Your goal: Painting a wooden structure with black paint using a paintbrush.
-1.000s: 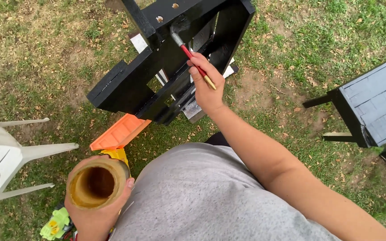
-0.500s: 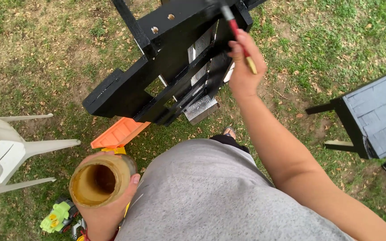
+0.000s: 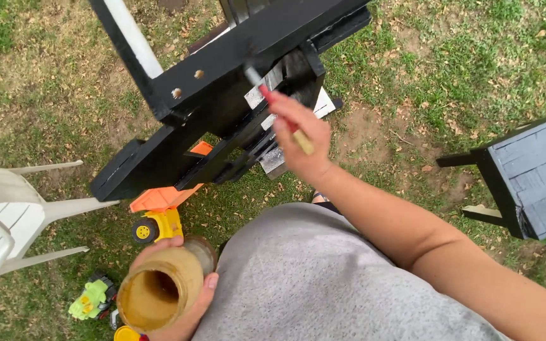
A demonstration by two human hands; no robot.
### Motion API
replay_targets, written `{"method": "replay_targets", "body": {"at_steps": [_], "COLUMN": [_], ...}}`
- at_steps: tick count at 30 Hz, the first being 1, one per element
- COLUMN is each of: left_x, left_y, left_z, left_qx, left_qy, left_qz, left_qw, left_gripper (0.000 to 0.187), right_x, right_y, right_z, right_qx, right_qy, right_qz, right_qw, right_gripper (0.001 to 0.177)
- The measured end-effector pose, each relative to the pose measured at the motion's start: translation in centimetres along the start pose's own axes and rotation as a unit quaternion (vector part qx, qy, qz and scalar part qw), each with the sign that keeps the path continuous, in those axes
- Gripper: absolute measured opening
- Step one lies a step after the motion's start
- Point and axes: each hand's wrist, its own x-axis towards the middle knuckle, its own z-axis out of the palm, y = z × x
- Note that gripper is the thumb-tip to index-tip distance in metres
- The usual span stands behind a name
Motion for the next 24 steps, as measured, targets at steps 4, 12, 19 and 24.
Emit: {"method": "replay_targets", "body": {"at_steps": [4, 12, 19, 24], "left_x": [0.1, 2.4, 3.2, 3.4], "left_y": [-0.3, -2.4, -4.4, -5.0], "left_z": [0.2, -2.7, -6.8, -8.1], "left_qx": [-0.028, 0.011, -0.044, -0.042], "left_qy": [-0.027, -0.078, -0.125, -0.113], "left_qz": [-0.015, 0.031, 0.020, 0.051], "left_qw": [0.999, 0.996, 0.991, 0.991], "left_gripper": [0.079, 0.079, 0.081, 0.079], "right_x": [-0.8, 2.0, 4.1, 4.3], "right_y": [0.6, 3.6, 2.5, -2.4], "right_z": [0.6, -1.5, -4.4, -1.4], "right_qx": [0.030, -0.161, -0.269, -0.052], "right_qy": [-0.121, -0.066, 0.177, 0.353], "right_qz": [-0.153, -0.126, -0.052, 0.124], "right_qw": [0.980, 0.977, 0.945, 0.926], "right_gripper": [0.027, 0.021, 0.013, 0.016]}}
